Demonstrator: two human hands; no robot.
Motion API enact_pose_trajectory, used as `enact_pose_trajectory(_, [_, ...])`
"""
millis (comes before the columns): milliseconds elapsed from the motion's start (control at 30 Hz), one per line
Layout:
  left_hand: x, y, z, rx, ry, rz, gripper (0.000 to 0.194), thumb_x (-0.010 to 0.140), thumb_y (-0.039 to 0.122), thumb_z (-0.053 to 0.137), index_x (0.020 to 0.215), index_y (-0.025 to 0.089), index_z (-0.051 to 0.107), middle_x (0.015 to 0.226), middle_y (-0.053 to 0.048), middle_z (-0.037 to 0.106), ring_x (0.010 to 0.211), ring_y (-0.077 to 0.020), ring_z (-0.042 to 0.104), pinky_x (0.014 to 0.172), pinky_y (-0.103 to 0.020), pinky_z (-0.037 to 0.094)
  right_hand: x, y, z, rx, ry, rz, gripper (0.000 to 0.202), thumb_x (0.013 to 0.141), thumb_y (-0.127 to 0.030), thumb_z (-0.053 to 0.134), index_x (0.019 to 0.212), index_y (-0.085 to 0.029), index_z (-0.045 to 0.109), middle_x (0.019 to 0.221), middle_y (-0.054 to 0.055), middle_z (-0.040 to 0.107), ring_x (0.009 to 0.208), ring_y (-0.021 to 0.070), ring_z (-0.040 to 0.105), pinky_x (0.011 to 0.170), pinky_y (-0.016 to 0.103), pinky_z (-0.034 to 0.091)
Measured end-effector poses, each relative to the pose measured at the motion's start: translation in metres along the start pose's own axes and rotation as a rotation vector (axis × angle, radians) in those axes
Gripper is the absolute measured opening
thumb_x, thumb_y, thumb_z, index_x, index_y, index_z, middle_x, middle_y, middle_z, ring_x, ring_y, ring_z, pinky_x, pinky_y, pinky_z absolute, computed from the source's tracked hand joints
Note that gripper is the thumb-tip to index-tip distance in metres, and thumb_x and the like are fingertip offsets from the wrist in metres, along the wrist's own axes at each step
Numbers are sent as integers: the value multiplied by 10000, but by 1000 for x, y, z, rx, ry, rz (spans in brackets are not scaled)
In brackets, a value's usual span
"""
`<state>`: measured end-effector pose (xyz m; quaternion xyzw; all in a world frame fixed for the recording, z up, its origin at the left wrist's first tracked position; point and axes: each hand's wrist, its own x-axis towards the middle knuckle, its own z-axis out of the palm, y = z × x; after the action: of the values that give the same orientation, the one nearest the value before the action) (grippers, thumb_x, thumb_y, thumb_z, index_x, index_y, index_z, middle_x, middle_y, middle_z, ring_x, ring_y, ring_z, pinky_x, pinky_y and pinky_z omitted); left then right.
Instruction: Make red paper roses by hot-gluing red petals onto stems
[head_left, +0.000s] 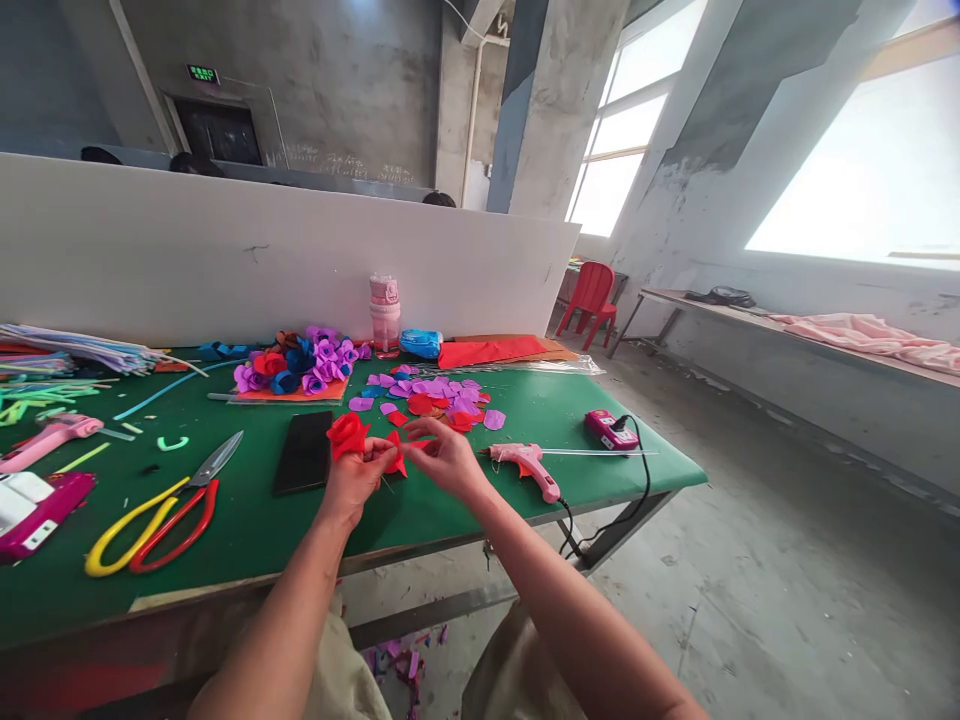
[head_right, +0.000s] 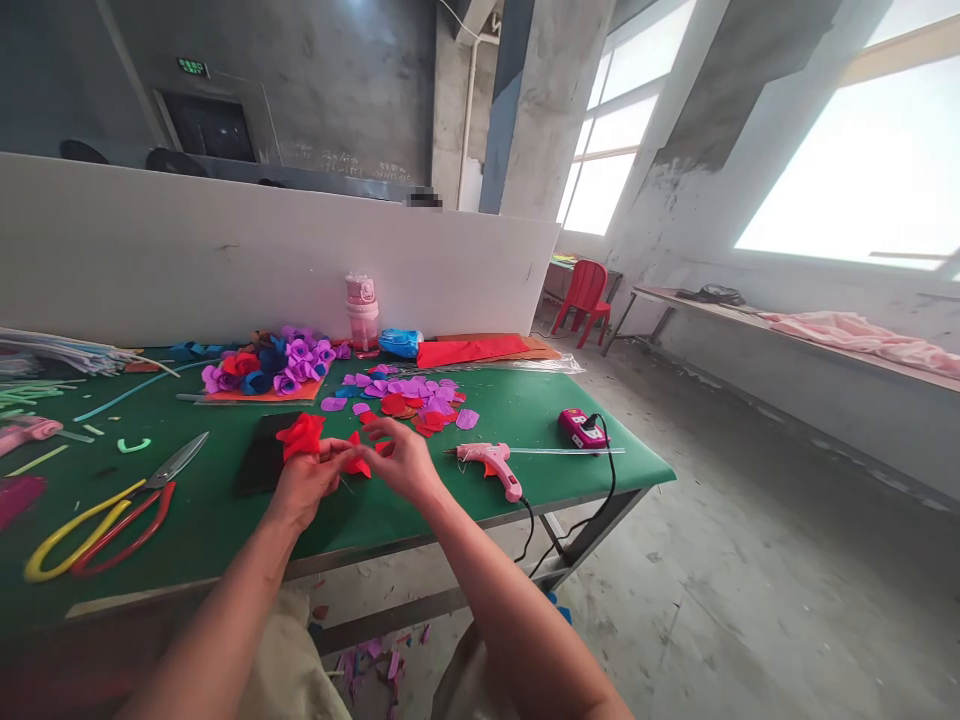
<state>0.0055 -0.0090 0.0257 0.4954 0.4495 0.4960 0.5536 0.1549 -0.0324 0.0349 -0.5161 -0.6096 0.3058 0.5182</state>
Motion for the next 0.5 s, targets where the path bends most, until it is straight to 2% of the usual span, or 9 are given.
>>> enact_pose_trajectory(33, [-1,-1,1,-11,-18,-14,279,548,329,751,698,131,624,480,53,488,344,-21,314,338,-163,187,-1,-1,2,-58,-48,-19,243,733,-259,588,963,-209,647,875,-1,662,554,82,541,549,202,442])
enact_pose_trajectory(100, [-1,-1,2,-74,-23,-25,289,547,332,750,706,132,616,472,63,474,338,-19,301,337,-164,176,-2,-1,3,-205,-31,6,237,753,-200,563,969,-214,659,896,4,671,585,95,557,603,223,459])
enact_pose_trajectory(200, [0,2,0,-173,87,22,282,550,323,744,703,133,603,445,88,421,336,-17,288,334,-160,176,-5,-1,0,-442,45,32,279,791,-145,517,1023,-216,655,965,37,669,759,151,605,730,276,472])
enact_pose_trajectory(267, [1,5,-4,-223,175,56,283,547,309,748,711,132,602,449,91,416,348,-18,301,337,-157,197,-14,-3,1,-557,-67,-51,306,828,-213,535,1118,-237,629,1067,62,647,935,195,593,830,319,458])
enact_pose_trajectory(367, [0,11,-9,-278,244,88,276,554,295,751,714,130,597,445,97,399,358,-16,299,340,-158,197,-36,-1,13,-679,-368,-215,365,863,-360,540,1221,-296,575,1226,51,590,1107,236,527,944,384,410])
enact_pose_trajectory(400, [0,12,-11,-288,255,97,269,558,290,749,710,130,595,442,98,392,360,-16,297,341,-160,193,-42,1,19,-719,-408,-236,371,886,-368,505,1246,-291,556,1269,48,570,1145,245,506,976,403,389])
enact_pose_trajectory(500, [-2,14,-14,-292,283,119,253,564,282,739,703,127,595,446,91,399,365,-20,305,343,-168,191,-39,14,37,-826,-406,-214,417,927,-296,420,1308,-147,499,1328,115,527,1209,248,469,1030,371,352])
